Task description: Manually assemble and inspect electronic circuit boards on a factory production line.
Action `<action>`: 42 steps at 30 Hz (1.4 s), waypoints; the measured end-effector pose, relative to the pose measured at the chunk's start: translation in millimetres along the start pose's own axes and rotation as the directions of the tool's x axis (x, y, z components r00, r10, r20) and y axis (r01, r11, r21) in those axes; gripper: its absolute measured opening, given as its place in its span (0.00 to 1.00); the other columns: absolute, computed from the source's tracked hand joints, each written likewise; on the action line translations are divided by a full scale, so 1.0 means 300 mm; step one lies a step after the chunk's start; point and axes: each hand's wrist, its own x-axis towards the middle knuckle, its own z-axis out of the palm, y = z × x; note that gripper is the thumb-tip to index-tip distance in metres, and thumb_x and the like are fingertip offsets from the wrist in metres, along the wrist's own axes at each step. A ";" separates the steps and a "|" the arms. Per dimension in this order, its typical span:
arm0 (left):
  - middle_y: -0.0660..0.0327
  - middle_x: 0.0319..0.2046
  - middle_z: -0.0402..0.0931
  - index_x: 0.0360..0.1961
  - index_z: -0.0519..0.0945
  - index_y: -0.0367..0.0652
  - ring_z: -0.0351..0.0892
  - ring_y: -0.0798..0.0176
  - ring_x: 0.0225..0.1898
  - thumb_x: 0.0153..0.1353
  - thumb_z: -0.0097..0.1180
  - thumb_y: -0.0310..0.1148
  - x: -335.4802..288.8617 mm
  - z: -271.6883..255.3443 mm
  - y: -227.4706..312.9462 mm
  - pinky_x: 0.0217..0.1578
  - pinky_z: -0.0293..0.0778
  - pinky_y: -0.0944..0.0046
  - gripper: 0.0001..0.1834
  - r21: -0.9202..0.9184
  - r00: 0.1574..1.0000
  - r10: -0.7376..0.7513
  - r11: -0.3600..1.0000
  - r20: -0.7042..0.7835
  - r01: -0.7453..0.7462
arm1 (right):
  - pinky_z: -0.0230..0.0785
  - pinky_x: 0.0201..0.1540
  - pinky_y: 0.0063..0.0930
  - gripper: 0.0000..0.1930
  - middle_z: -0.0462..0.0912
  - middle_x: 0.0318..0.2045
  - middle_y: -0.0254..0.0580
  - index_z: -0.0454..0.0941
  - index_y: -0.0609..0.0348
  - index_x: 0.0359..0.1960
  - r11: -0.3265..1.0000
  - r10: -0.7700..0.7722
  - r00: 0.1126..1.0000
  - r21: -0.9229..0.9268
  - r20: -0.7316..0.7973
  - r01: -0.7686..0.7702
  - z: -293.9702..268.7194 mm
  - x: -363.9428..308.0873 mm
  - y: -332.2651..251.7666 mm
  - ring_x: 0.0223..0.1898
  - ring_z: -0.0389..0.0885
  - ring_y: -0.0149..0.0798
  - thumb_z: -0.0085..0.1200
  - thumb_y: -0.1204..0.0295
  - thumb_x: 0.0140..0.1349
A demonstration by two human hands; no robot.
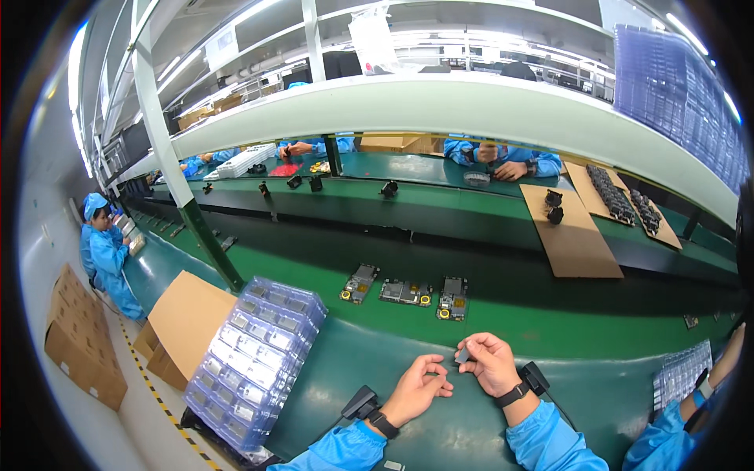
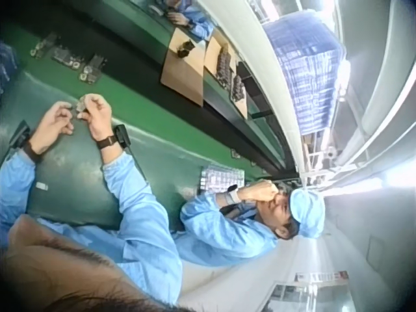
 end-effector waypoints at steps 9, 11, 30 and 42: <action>0.53 0.50 0.71 0.64 0.63 0.33 0.83 0.55 0.45 0.70 0.50 0.20 0.014 0.005 0.011 0.46 0.85 0.56 0.23 -0.022 0.999 0.023 0.999 -0.035 -0.024 | 0.79 0.42 0.26 0.24 0.85 0.44 0.47 0.69 0.61 0.62 0.999 -0.013 0.999 -0.029 0.046 0.014 -0.015 0.019 0.003 0.41 0.85 0.35 0.61 0.81 0.65; 0.53 0.50 0.71 0.63 0.64 0.32 0.83 0.55 0.44 0.70 0.50 0.19 0.021 -0.006 0.015 0.45 0.85 0.55 0.22 -0.040 0.997 0.050 0.998 -0.056 -0.052 | 0.78 0.41 0.25 0.27 0.85 0.45 0.48 0.67 0.62 0.64 0.992 -0.056 0.998 -0.116 0.014 0.057 0.005 0.023 0.028 0.41 0.84 0.33 0.61 0.82 0.64; 0.47 0.48 0.74 0.44 0.78 0.36 0.75 0.43 0.52 0.54 0.57 0.21 0.292 -0.346 0.101 0.54 0.72 0.43 0.14 0.882 0.581 0.792 0.395 -0.185 -0.257 | 0.76 0.43 0.35 0.16 0.83 0.41 0.49 0.80 0.59 0.48 -0.055 -0.678 0.683 -0.945 0.273 0.322 0.103 -0.366 -0.047 0.39 0.84 0.48 0.66 0.73 0.59; 0.38 0.61 0.67 0.68 0.64 0.36 0.61 0.29 0.66 0.58 0.66 0.42 0.383 -0.360 0.116 0.67 0.56 0.31 0.40 0.884 0.620 0.650 0.188 -0.439 0.428 | 0.78 0.41 0.32 0.14 0.86 0.37 0.46 0.82 0.59 0.44 0.342 -0.443 0.894 -0.934 -0.062 0.105 0.094 -0.430 -0.038 0.35 0.86 0.43 0.68 0.75 0.57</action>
